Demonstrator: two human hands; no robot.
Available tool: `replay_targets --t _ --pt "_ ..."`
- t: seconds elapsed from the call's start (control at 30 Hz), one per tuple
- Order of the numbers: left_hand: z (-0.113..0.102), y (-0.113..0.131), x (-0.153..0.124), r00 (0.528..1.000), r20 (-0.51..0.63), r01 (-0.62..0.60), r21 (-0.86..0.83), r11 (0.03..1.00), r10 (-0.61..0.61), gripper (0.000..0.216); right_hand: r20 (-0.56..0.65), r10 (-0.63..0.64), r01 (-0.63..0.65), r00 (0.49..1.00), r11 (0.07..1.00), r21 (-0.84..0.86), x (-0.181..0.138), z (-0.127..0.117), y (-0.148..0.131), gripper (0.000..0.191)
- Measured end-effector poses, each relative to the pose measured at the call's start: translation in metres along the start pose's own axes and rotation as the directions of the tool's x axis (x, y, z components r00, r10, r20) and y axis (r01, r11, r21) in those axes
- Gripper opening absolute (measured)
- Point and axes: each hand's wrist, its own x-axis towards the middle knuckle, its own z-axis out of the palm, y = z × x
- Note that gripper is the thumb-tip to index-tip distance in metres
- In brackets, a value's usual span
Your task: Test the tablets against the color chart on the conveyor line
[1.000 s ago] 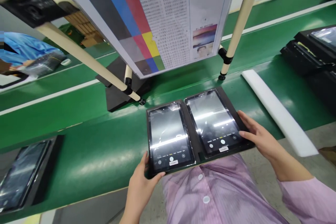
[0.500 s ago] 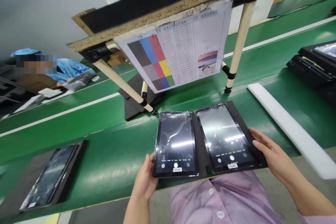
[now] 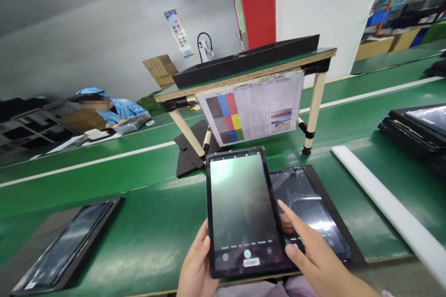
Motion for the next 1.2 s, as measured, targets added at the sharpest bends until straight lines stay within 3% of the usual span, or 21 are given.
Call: replay_targets --t 0.1,0.23,0.3,0.37,0.43,0.53,0.6,0.7,0.83,1.0,1.2 --pt "0.016 -0.001 -0.005 0.992 0.112 -0.059 -0.043 0.997 0.064 0.040 -0.131 -0.025 0.069 0.991 0.938 0.340 0.010 0.009 -0.006 0.061" --pt "0.046 0.001 -0.001 0.967 0.116 -0.221 -0.057 0.974 0.227 0.036 -0.207 0.189 0.041 0.960 0.639 0.769 0.033 0.013 -0.018 0.044" --pt "0.056 -0.003 0.002 0.949 0.071 -0.305 -0.035 0.952 0.307 0.036 -0.190 0.288 0.014 0.939 0.519 0.854 0.043 0.011 -0.026 0.045" --pt "0.059 -0.010 0.005 0.918 -0.011 -0.397 0.016 0.918 0.397 0.038 -0.189 0.372 -0.006 0.909 0.464 0.886 0.050 0.007 -0.034 0.049" --pt "0.058 -0.021 0.007 0.843 -0.058 -0.528 0.107 0.843 0.535 0.041 -0.192 0.453 -0.025 0.870 0.429 0.903 0.053 0.003 -0.039 0.050" --pt "0.056 -0.035 0.004 0.676 0.083 -0.699 0.388 0.601 0.732 0.061 -0.159 0.527 -0.074 0.835 0.395 0.916 0.054 0.000 -0.043 0.050" --pt "0.059 -0.039 -0.001 0.602 0.201 -0.685 0.628 0.370 0.773 0.086 -0.111 0.530 -0.119 0.840 0.380 0.917 0.053 0.000 -0.043 0.051" --pt "0.066 -0.040 -0.008 0.547 0.250 -0.507 0.858 0.079 0.799 0.110 -0.057 0.489 -0.147 0.870 0.369 0.918 0.052 0.001 -0.041 0.049" --pt "0.072 -0.039 -0.012 0.517 0.328 -0.397 0.910 -0.117 0.791 0.119 -0.040 0.400 -0.134 0.915 0.396 0.908 0.050 0.002 -0.038 0.046" --pt "0.073 -0.041 -0.012 0.515 0.332 -0.375 0.916 -0.141 0.790 0.120 -0.070 0.315 -0.091 0.947 0.467 0.879 0.050 0.001 -0.038 0.046" --pt "0.076 -0.047 -0.009 0.554 0.168 -0.456 0.881 0.128 0.815 0.116 -0.048 0.254 -0.078 0.966 0.464 0.882 0.049 0.001 -0.038 0.040"
